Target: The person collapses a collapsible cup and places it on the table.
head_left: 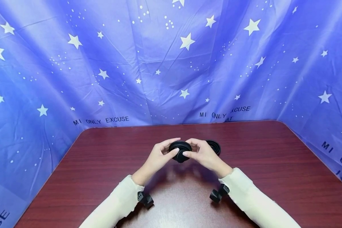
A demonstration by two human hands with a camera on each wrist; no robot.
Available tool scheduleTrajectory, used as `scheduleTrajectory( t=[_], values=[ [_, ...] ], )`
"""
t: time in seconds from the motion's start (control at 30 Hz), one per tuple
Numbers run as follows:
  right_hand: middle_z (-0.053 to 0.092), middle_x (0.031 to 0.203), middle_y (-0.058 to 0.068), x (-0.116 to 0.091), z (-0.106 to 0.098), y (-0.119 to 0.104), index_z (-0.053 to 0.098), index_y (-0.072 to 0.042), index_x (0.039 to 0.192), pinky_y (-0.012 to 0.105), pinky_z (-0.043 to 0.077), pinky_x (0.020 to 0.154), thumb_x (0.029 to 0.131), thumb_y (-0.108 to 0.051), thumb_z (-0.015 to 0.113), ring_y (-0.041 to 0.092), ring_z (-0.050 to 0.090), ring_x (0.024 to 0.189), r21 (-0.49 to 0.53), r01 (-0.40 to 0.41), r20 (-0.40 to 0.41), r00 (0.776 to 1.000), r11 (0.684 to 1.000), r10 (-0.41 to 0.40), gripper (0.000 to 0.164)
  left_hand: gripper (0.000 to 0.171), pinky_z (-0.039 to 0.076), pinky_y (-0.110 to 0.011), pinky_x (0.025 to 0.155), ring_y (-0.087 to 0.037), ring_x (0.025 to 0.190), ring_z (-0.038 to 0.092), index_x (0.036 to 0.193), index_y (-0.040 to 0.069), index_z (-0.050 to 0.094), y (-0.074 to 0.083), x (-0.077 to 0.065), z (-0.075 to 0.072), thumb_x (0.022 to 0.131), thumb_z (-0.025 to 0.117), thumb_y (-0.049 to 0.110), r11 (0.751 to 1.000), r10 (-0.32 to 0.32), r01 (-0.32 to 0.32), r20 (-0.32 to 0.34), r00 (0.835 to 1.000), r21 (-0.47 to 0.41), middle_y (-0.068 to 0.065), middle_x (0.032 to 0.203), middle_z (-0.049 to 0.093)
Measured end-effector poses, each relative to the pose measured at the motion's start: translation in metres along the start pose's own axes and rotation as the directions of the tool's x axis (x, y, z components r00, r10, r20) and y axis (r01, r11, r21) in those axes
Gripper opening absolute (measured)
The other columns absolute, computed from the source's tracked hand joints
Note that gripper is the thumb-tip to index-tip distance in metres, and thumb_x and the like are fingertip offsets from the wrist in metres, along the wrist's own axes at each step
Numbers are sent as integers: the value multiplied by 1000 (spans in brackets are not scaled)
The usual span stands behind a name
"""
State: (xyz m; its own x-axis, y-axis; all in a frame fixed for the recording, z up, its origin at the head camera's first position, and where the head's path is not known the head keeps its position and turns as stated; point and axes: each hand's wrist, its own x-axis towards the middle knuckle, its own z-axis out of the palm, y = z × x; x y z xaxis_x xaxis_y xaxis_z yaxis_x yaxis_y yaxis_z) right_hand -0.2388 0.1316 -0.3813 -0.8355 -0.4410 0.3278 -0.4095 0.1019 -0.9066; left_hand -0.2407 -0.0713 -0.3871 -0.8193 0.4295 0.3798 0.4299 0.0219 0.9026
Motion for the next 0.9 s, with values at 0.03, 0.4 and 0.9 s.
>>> scheduleTrajectory(
  t=[0.03,0.4,0.9],
  values=[
    [66,96,17,0,0,-1,60,7,103,26,54,71,85,0,66,13,66,85,26,5,-14,1000,1000,-5,20,41,53,-27,80,-14,96,64,131,2,53,1,0,-1,92,61,10,1000,6,-5,13,1000,-26,-19,117,63],
    [66,99,12,1,0,-2,58,11,109,23,53,75,86,0,65,10,66,88,104,-32,-87,995,994,41,26,37,55,-27,76,-10,92,65,127,-8,52,4,1,1,91,56,-5,997,78,-78,-37,996,-5,-26,111,64],
    [69,94,14,-1,-6,2,63,3,107,30,54,77,82,-7,72,14,65,86,-113,-35,37,998,993,40,29,39,52,-26,84,-21,109,60,130,0,55,-4,-2,5,91,60,3,945,82,-90,39,996,316,-14,124,61]
  ],
)
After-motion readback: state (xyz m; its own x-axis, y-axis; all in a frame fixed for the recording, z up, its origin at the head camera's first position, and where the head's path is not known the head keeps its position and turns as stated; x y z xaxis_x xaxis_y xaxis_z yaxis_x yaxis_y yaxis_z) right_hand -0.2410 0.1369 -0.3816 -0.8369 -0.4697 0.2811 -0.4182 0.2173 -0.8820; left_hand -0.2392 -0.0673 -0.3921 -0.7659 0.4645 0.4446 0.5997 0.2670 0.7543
